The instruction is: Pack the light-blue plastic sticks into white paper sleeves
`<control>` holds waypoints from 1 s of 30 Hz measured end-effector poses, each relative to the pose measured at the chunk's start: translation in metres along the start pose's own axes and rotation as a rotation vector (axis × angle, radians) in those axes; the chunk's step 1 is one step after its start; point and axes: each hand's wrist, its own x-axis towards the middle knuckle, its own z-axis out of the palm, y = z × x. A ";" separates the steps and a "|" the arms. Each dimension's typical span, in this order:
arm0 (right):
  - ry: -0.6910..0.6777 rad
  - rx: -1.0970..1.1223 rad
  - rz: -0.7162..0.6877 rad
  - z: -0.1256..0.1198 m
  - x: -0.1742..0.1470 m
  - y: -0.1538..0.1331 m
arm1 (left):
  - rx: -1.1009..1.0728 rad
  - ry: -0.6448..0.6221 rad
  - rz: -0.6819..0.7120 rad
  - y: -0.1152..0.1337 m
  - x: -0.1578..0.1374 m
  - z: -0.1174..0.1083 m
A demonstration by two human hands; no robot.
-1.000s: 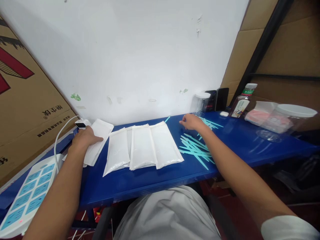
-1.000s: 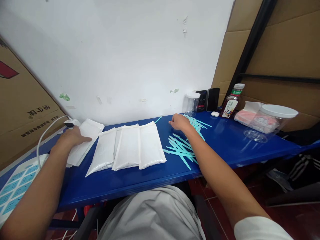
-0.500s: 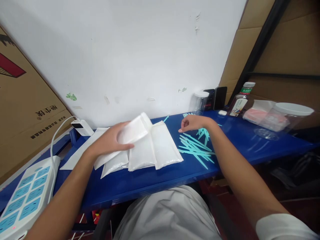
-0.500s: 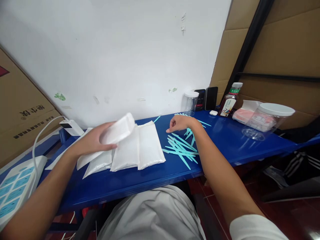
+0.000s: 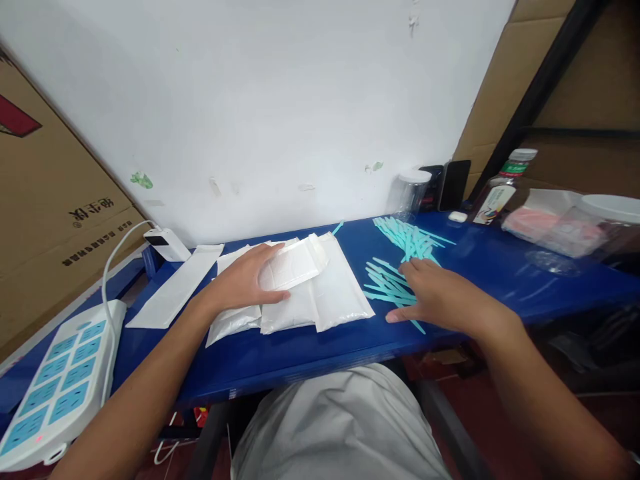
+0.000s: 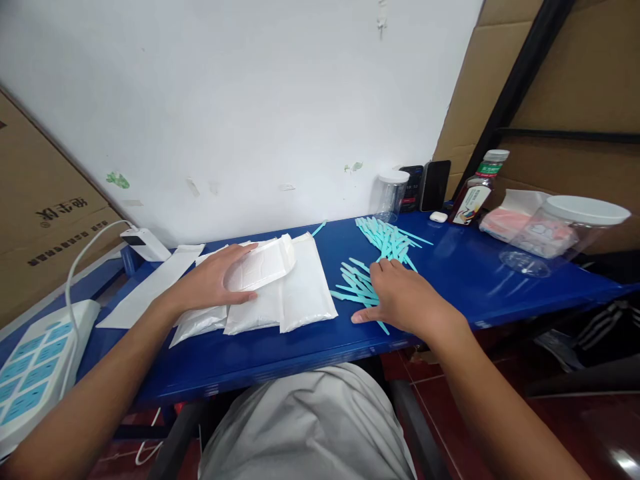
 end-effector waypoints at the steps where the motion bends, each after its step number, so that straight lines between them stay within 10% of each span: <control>1: 0.011 -0.014 -0.009 0.007 -0.003 0.002 | 0.001 0.002 0.000 0.001 0.000 0.001; 9: 0.135 -0.082 -0.028 0.008 0.047 0.002 | -0.003 0.202 0.021 0.013 0.002 0.001; 13: 0.370 0.452 -0.165 -0.030 0.058 -0.030 | 0.015 0.267 0.046 0.014 0.003 0.001; 17: 0.054 0.933 -0.248 -0.053 0.070 -0.074 | 0.048 0.319 0.077 0.013 0.005 0.006; 25: -0.245 1.183 -0.536 -0.053 0.111 -0.105 | 0.076 0.361 0.058 0.012 0.006 0.007; 30: 0.176 1.118 -0.418 -0.050 0.142 -0.054 | 0.075 0.345 -0.064 0.006 0.006 0.004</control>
